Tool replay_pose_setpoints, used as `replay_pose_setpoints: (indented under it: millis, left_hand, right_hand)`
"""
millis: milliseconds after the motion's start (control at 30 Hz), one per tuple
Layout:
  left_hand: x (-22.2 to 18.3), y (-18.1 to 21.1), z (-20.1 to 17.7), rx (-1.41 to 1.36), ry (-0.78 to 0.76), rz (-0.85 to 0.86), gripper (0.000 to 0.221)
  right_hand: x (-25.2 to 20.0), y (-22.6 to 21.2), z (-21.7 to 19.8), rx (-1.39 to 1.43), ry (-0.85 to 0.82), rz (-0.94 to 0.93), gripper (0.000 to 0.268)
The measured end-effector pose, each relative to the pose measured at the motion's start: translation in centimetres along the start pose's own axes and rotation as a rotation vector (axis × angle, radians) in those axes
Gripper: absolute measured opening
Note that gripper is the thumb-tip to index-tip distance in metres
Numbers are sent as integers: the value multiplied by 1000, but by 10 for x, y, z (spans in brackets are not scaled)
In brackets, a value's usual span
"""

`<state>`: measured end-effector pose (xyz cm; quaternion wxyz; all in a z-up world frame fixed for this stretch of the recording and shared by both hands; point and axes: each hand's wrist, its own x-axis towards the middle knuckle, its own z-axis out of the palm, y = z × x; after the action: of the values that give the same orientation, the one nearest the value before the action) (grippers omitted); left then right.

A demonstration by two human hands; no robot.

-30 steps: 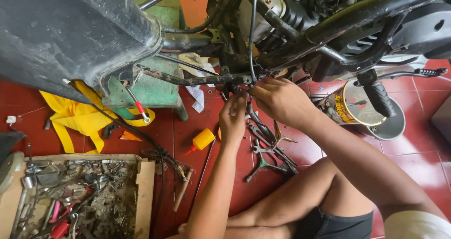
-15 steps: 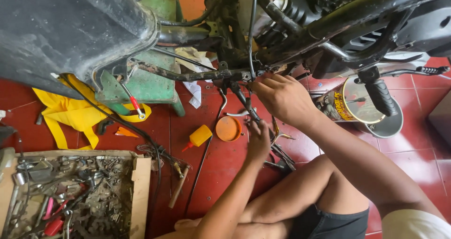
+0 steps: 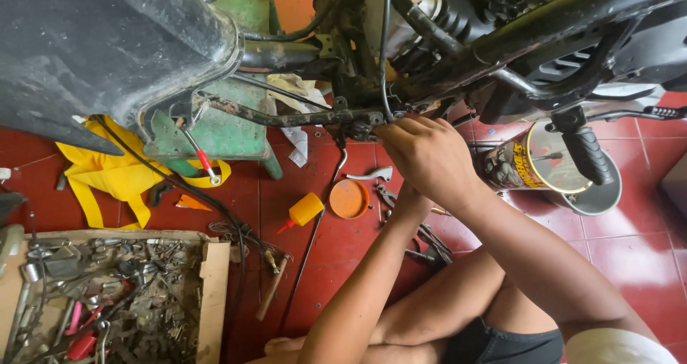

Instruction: Organizing and connecting electrical wires and rubber hoses on the frame of a motorcycle during a repair or assembly process.

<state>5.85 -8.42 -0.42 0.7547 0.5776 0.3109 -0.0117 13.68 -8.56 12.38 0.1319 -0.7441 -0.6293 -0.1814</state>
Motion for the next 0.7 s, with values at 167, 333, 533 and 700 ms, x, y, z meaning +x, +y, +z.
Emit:
replay_pose_setpoints:
  millis: [167,333,533,700]
  left_hand:
    - [-3,-1,-7,57,7,36,45]
    - [-2,3,-13,123,4,88,35]
    - [-8,6,-44,245,45,96,44]
    - [-50,54,-50,177,-99,200,46]
  right_hand:
    - [-8,0,3,-26,18,8,13]
    - [-3,-2,-2,-84,2,-34,16]
    - [-3,0,0,-145,-35,-40,18]
    - [-2,-2,-4,-141,29,-70,13]
